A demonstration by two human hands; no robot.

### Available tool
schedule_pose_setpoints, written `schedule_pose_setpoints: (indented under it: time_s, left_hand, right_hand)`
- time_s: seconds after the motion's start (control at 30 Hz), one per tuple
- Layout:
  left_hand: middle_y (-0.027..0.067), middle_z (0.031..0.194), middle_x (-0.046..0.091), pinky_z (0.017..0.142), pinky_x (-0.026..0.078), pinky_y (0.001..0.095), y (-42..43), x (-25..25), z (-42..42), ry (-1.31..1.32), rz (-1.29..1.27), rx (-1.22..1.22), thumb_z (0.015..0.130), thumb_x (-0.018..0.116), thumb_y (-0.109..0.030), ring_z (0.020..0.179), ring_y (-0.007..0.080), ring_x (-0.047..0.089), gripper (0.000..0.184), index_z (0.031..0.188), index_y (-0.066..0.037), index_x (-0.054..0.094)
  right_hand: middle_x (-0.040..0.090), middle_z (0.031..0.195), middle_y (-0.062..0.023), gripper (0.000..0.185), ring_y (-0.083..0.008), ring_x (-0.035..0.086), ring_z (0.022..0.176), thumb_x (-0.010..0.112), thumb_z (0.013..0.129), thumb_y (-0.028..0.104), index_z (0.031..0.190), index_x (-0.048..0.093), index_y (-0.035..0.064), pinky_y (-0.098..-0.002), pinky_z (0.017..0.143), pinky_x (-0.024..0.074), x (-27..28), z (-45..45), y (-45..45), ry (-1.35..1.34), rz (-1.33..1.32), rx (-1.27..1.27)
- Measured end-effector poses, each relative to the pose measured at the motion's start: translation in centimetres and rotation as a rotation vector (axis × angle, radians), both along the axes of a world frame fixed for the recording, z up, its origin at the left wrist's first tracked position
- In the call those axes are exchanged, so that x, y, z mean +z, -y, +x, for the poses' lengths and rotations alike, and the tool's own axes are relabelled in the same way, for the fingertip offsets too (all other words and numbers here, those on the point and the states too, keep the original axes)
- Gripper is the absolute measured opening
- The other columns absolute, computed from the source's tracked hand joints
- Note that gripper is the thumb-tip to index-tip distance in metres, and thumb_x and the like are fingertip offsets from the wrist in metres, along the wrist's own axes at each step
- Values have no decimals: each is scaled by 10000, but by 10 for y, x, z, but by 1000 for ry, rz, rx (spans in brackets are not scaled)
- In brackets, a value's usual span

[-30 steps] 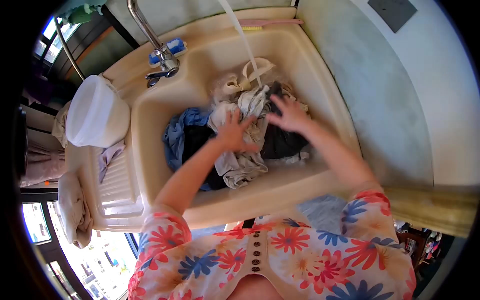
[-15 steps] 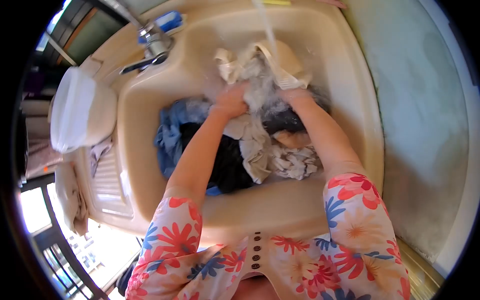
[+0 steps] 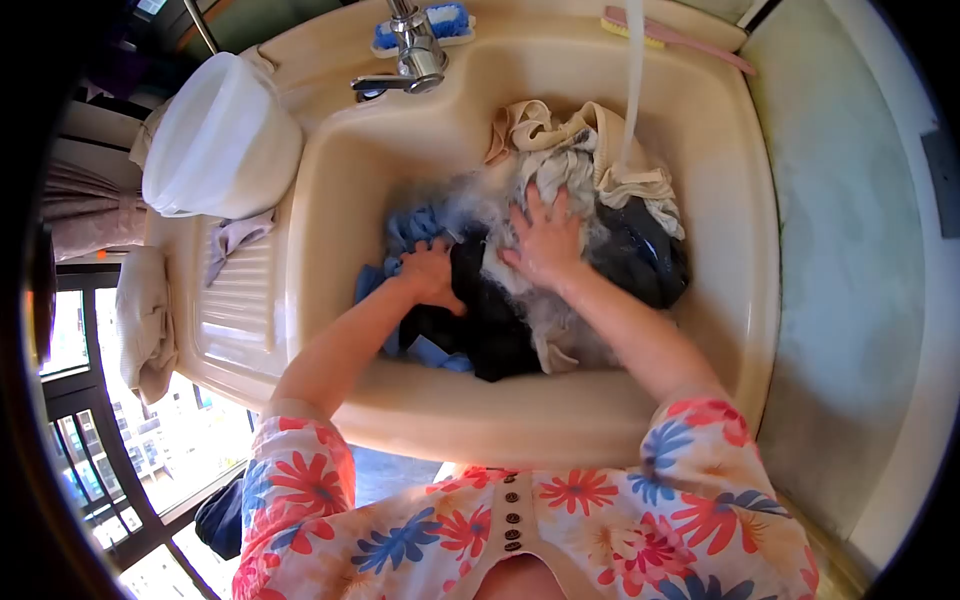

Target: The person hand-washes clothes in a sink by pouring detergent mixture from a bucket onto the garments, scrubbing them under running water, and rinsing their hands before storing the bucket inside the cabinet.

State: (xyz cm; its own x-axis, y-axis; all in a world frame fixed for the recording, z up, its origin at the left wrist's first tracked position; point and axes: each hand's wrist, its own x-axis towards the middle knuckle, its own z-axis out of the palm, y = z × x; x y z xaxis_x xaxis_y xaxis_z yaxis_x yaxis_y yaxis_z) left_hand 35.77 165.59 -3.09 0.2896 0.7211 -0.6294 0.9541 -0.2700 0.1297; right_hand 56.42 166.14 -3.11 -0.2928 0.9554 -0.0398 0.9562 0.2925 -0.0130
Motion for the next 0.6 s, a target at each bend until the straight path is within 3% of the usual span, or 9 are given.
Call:
schedule_pose_setpoints:
  time_s: [0.07,0.17,0.27,0.37,0.47,0.6]
  left_hand:
    - [208,1143,534,897,410,463,-11,-41,3,38,40,27,495,760,-490,1038,352,528,794,1114,-42,547]
    - [194,1020,597,823,471,385,-42,-46,12,-93,91,50,627,699,-335,964,301,587,495,1013,-46,591]
    - [193,998,606,796,477,414,-52,-94,3,128,313,184,678,628,-224,951,307,593,335,966,-56,608]
    - [193,961,620,777,482,430,-54,-98,6,56,191,158,683,608,-198,912,337,603,294,940,-54,615]
    - [192,934,630,769,483,443,-9,-20,18,96,272,208,677,606,-180,903,352,600,316,969,-59,608]
    - [193,922,630,787,471,439,17,63,19,269,266,166,601,685,-199,914,349,589,422,988,-56,599]
  right_hand:
    - [269,1379,-125,527,-363,323,1222,558,784,345,1266,453,161,-432,949,356,-50,-2,2,78,71,17]
    - [362,1317,-103,431,-329,362,1191,527,795,311,1193,524,147,-411,927,384,-100,3,-23,-437,42,-217]
    - [464,1203,-75,322,-302,415,1123,506,811,296,1068,601,127,-401,873,426,-49,-9,-45,-114,-165,-108]
    - [516,1094,-59,265,-290,459,1044,500,823,303,916,651,105,-394,807,459,-40,-10,-24,-254,-44,-180]
    - [532,1032,-93,308,-323,512,955,472,850,330,866,661,87,-412,776,466,-12,15,18,-294,-124,-81]
    - [576,831,-176,384,-363,556,763,445,861,355,804,638,28,-432,721,447,23,62,57,-563,-253,-235]
